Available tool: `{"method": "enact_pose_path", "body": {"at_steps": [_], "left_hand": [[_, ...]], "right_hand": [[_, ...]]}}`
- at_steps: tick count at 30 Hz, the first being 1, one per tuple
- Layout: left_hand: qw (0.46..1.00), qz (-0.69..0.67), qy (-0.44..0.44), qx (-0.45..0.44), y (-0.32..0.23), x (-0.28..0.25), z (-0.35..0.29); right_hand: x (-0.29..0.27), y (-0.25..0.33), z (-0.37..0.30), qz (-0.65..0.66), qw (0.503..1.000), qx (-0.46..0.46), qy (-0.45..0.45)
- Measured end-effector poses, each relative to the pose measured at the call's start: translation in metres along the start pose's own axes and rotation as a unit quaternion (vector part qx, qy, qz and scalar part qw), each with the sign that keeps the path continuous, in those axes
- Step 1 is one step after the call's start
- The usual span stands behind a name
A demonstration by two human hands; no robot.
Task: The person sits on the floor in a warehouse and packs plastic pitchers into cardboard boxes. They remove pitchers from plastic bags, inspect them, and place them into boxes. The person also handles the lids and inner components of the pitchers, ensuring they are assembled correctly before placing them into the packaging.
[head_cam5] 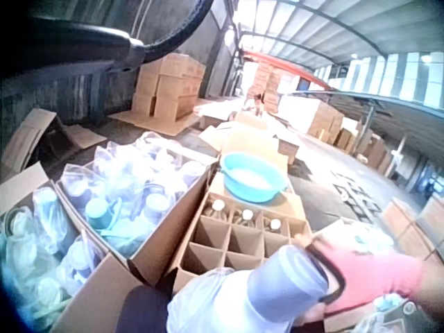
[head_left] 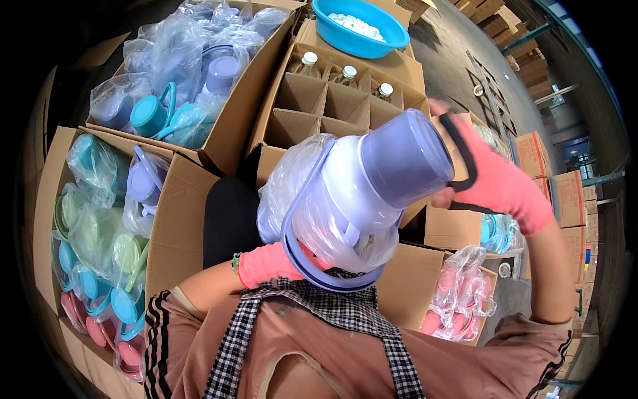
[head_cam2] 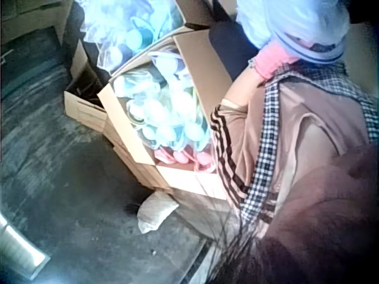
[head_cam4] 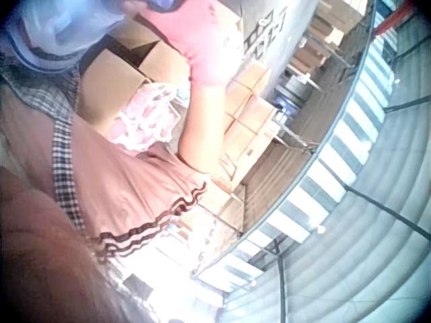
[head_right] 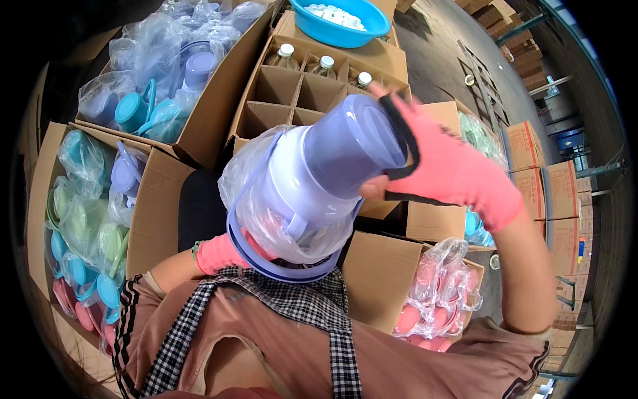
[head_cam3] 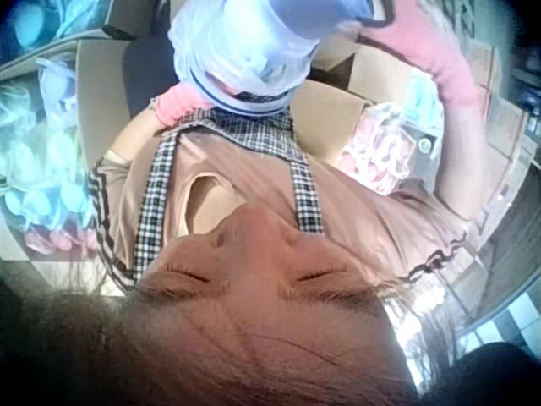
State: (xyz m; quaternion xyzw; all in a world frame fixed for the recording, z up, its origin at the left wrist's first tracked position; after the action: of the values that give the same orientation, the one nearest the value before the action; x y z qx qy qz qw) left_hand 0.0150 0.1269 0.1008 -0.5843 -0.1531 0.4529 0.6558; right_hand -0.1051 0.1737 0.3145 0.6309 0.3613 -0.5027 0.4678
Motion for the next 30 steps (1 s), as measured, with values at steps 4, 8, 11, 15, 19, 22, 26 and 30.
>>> {"method": "enact_pose_path", "body": {"at_steps": [4,8,11,15,19,22,26,30], "left_hand": [[0.993,0.030,-0.104,-0.056,0.013,-0.009,-0.007],[1.000,-0.001,-0.015,-0.021,0.026,0.000,-0.021],[0.983,-0.168,-0.057,-0.044,0.029,-0.006,-0.015],[0.967,0.247,-0.063,-0.011,-0.023,-0.009,-0.008],[0.950,0.267,-0.118,-0.106,-0.013,-0.021,-0.053],[0.961,0.127,-0.168,-0.181,0.004,-0.035,-0.074],[0.923,0.285,-0.252,-0.051,-0.071,-0.047,-0.059],[0.855,0.408,-0.317,-0.049,-0.101,-0.066,-0.046]], "right_hand": [[0.023,-0.044,-0.041,0.430,0.762,0.393,0.282],[-0.065,0.022,0.008,-0.191,0.965,0.167,-0.061],[0.012,0.073,0.018,-0.213,0.973,-0.074,0.056],[0.157,0.125,0.011,-0.288,0.889,-0.261,0.243],[0.164,0.132,0.033,-0.230,0.918,-0.285,0.154],[0.142,0.108,0.026,-0.200,0.943,-0.238,0.120],[0.051,0.072,0.028,-0.174,0.979,-0.103,0.022],[0.030,0.022,-0.002,0.155,0.984,0.040,-0.078]]}}
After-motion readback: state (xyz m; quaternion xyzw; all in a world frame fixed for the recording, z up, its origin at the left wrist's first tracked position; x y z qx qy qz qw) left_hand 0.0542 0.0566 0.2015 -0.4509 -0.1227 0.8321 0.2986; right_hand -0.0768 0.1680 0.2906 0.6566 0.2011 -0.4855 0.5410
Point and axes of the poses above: each hand's wrist, its own z-axis towards the middle knuckle, its own x-axis out of the palm, y = z × x, the point moved 10 cm from there along z, towards the middle knuckle, and after that the axes turned 12 degrees about y, right-handed, at the moved point
